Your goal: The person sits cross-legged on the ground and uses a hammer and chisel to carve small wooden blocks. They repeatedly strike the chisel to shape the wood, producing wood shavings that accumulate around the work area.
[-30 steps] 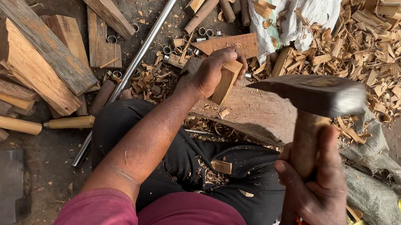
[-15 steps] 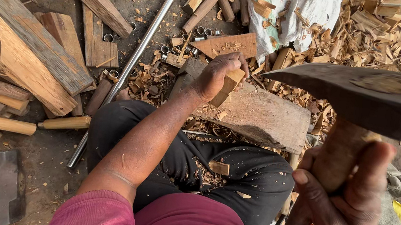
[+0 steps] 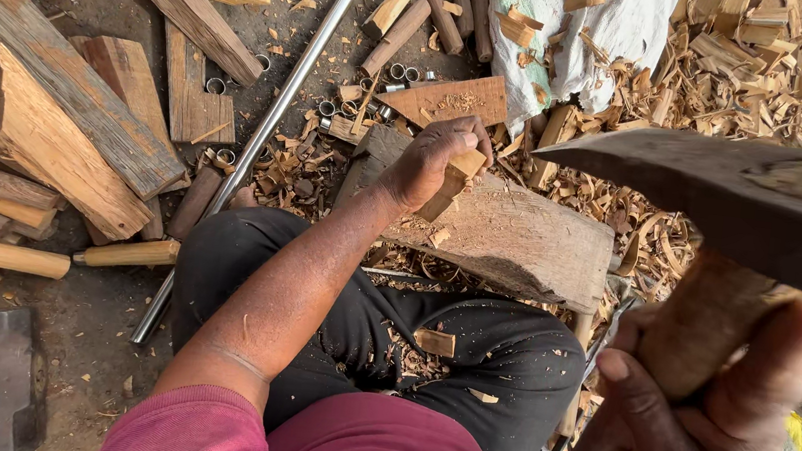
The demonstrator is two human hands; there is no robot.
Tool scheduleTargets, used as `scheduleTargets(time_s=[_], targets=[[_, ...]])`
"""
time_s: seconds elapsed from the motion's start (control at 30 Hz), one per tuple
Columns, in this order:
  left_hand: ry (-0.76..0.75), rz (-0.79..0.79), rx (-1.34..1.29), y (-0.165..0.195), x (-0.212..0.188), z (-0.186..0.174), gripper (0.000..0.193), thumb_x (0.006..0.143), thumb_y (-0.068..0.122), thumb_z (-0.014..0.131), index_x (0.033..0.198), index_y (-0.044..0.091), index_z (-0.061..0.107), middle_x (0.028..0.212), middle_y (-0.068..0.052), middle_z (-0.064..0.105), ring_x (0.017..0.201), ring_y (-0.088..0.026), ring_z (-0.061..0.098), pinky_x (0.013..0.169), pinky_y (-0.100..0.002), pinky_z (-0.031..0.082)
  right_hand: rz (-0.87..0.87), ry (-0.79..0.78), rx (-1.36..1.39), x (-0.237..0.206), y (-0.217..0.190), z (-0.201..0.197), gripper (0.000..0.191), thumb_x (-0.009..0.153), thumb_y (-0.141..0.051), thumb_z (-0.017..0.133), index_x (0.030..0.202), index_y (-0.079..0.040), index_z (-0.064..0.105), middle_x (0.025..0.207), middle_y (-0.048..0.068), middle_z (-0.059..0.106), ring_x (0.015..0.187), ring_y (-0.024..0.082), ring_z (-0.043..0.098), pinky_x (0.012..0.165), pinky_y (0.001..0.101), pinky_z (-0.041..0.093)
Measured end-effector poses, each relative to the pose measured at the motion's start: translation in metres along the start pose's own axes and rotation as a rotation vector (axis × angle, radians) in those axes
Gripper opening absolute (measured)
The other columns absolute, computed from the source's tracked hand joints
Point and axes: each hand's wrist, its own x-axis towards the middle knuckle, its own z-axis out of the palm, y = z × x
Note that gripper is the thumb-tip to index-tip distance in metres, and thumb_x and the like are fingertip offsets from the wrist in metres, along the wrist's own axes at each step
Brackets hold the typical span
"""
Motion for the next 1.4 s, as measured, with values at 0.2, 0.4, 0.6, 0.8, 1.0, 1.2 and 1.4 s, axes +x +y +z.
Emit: scheduleTargets(time_s=[0.2, 0.4, 0.6, 0.8, 1.0, 1.2, 1.4], targets=[[0.017, -0.018, 0.04, -0.001, 0.0, 0.001, 0.03, 0.105, 0.033, 0.05, 0.101, 0.006, 0.063, 0.076, -0.004, 0.05, 0.066, -0.011, 0.045, 0.058, -0.027, 0.039, 0.163, -0.149, -0.163, 0.022, 0.015, 0.022, 0.101, 0.087, 0.012, 0.069, 0.166, -0.026, 0.02, 0.103, 0.009, 0.063, 0.07, 0.012, 0.056, 0.057, 0.0269, 0.052], [0.017, 0.002, 0.063, 0.001, -0.001, 0.002, 0.03, 0.098, 0.034, 0.049, 0.096, 0.007, 0.062, 0.087, -0.005, 0.061, 0.08, -0.013, 0.06, 0.069, -0.029, 0.054, -0.017, 0.052, 0.011, -0.006, -0.007, -0.017, 0.1, 0.089, 0.012, 0.068, 0.17, -0.025, 0.021, 0.1, 0.008, 0.06, 0.076, 0.013, 0.057, 0.06, 0.0264, 0.052], [-0.013, 0.093, 0.09, 0.0, 0.0, 0.003, 0.032, 0.103, 0.032, 0.052, 0.101, 0.002, 0.064, 0.093, -0.006, 0.058, 0.088, -0.014, 0.057, 0.081, -0.03, 0.05, 0.029, -0.082, -0.181, 0.036, -0.024, 0.032, 0.099, 0.088, 0.012, 0.069, 0.169, -0.02, 0.022, 0.108, 0.01, 0.058, 0.079, 0.014, 0.057, 0.061, 0.0255, 0.052], [0.026, -0.014, -0.063, 0.007, -0.001, 0.007, 0.026, 0.095, 0.031, 0.05, 0.095, 0.007, 0.06, 0.085, -0.006, 0.061, 0.074, -0.014, 0.06, 0.063, -0.031, 0.058, 0.142, 0.013, -0.105, 0.016, -0.009, 0.011, 0.099, 0.088, 0.011, 0.069, 0.169, -0.019, 0.022, 0.101, 0.004, 0.061, 0.076, 0.01, 0.056, 0.059, 0.0226, 0.051], [0.064, -0.061, 0.011, 0.002, -0.001, 0.002, 0.027, 0.096, 0.032, 0.05, 0.095, 0.008, 0.061, 0.084, -0.006, 0.061, 0.075, -0.014, 0.061, 0.066, -0.031, 0.056, -0.033, 0.017, -0.097, 0.007, 0.002, -0.007, 0.089, 0.09, 0.004, 0.07, 0.163, -0.022, 0.026, 0.11, 0.003, 0.057, 0.082, 0.009, 0.055, 0.063, 0.0204, 0.05], [0.043, 0.166, 0.081, -0.002, 0.005, -0.002, 0.027, 0.096, 0.032, 0.052, 0.079, 0.011, 0.05, 0.09, -0.004, 0.059, 0.08, -0.015, 0.064, 0.059, -0.033, 0.059, 0.104, -0.219, -0.212, 0.03, 0.023, 0.035, 0.099, 0.088, 0.012, 0.067, 0.166, -0.02, 0.017, 0.101, 0.01, 0.063, 0.076, 0.014, 0.059, 0.062, 0.0271, 0.053], [0.09, -0.067, -0.006, 0.004, 0.002, 0.003, 0.026, 0.093, 0.033, 0.05, 0.093, 0.009, 0.06, 0.081, -0.005, 0.061, 0.069, -0.013, 0.062, 0.058, -0.029, 0.056, 0.028, 0.041, -0.093, 0.005, -0.025, -0.017, 0.106, 0.09, 0.017, 0.066, 0.171, -0.027, 0.013, 0.103, 0.011, 0.064, 0.078, 0.013, 0.063, 0.062, 0.0292, 0.055]])
